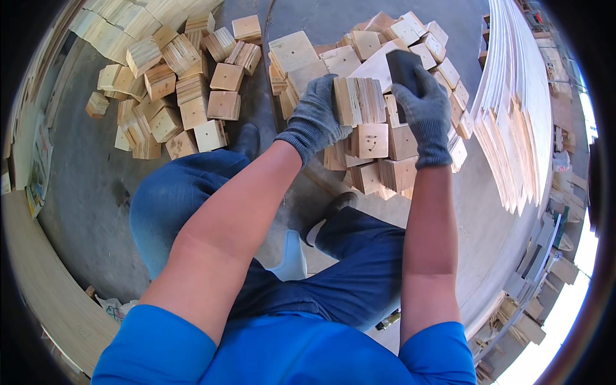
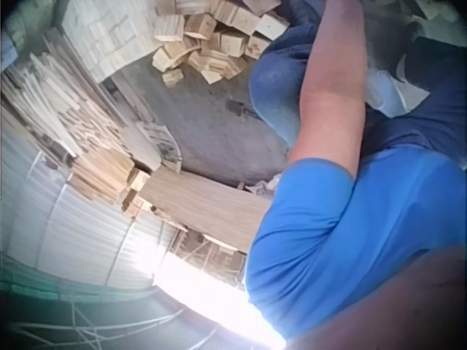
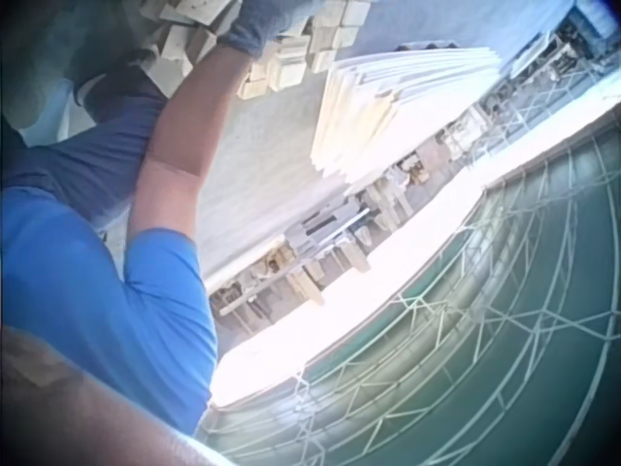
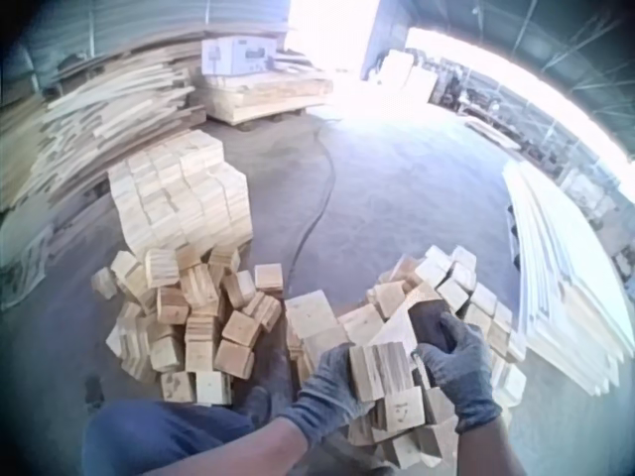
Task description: The person sits on a small stool and sands small wooden blocks one by one using a sanding block. They pick up each block, sand its surfaces, and place it into a growing pile of finished pieces.
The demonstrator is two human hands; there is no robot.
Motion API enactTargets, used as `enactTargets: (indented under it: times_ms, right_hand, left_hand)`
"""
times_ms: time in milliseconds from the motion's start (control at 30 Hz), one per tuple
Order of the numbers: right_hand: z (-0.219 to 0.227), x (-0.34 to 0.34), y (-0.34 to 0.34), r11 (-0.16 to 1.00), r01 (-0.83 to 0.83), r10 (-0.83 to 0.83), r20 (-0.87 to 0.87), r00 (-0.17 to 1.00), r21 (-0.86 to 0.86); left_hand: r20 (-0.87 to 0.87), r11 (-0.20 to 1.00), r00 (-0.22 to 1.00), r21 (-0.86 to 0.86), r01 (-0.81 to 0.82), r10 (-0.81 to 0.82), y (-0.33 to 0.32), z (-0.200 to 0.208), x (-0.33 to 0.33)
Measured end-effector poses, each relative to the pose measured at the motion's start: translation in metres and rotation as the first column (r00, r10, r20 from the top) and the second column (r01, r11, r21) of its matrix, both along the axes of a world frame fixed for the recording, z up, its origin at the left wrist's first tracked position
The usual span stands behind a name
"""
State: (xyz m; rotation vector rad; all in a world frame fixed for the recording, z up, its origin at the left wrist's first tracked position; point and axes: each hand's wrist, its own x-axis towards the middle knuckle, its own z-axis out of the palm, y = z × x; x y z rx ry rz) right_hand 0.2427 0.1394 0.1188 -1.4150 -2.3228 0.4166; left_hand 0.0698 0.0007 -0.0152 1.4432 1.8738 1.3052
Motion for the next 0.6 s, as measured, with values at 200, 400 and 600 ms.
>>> enactTargets:
  times_ms: [200,400,600]
  right_hand:
    - [0.027,0.076,-0.064,0.993,0.058,-0.068,-0.093,0.993,-0.101]
    - [0.037,0.109,-0.11,0.942,0.182,-0.28,-0.361,0.89,-0.281]
    - [0.02,0.131,-0.087,0.958,0.227,-0.263,-0.216,0.94,-0.176]
  left_hand:
    - [0.166,1.0,0.986,-0.011,0.027,-0.025,0.005,-0.02,-0.001]
    - [0.159,0.998,0.986,0.051,0.032,-0.04,0.004,-0.015,-0.002]
    - [0.168,0.999,0.985,0.001,0.033,-0.033,-0.012,0.034,0.005]
